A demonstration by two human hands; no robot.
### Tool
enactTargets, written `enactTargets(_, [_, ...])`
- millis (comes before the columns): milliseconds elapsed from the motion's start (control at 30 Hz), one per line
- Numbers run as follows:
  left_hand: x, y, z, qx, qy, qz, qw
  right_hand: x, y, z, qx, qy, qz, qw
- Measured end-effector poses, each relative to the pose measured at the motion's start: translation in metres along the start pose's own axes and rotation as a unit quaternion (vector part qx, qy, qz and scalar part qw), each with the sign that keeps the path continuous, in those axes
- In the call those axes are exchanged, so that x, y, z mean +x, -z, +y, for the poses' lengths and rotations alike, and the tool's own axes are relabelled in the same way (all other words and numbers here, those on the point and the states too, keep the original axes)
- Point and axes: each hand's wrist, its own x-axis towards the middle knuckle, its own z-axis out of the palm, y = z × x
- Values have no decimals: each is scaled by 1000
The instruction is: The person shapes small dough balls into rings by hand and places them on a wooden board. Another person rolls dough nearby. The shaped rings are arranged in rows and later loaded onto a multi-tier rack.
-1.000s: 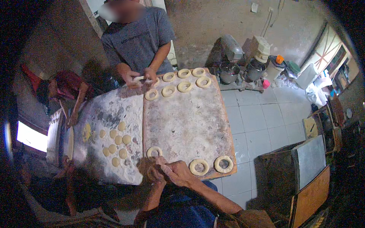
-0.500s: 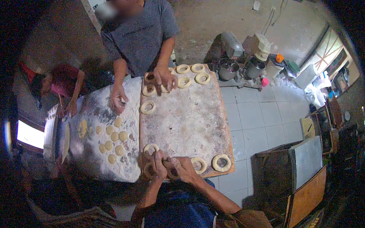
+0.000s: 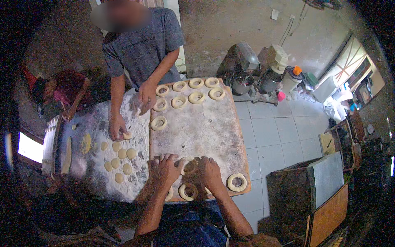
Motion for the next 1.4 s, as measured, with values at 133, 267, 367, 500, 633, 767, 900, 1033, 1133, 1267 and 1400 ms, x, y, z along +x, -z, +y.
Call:
enactTargets(133, [0, -27, -8, -35, -12, -36, 999, 11, -22, 7, -12, 46, 16, 999])
enactTargets(267, [-15, -15, -27, -34, 24, 28, 999, 8, -14, -18, 12, 37, 72, 997])
enactTargets(367, [-25, 41, -74, -19, 154, -5, 988, -20, 16, -37, 164, -98, 71, 979])
enactTargets(500, [-65, 81, -195, 254, 228, 115, 933, -44, 18, -54, 183, -158, 51, 969])
enactTargets(633, [-55, 105, -213, 27, 166, -47, 985, -39, -25, -73, 194, -103, 9, 976])
enactTargets(767, [-71, 104, -209, -406, 195, 34, 892, -8, -78, -159, 302, -11, -79, 950])
enactTargets(900, [-70, 140, -180, -455, 215, -65, 862, 19, -124, -206, 403, -81, -169, 896])
enactTargets(1033, [-80, 141, -189, -509, 264, -37, 819, 26, -154, -215, 443, -96, -199, 869])
enactTargets(1133, [-86, 142, -201, -520, 291, -37, 802, 23, -169, -224, 411, -80, -180, 890])
enactTargets(1267, [-92, 146, -204, -468, 219, 18, 856, 19, -175, -245, 371, -59, -145, 915])
enactTargets(1400, [-105, 121, -223, -581, 232, 65, 778, 17, -167, -259, 358, -57, -219, 906])
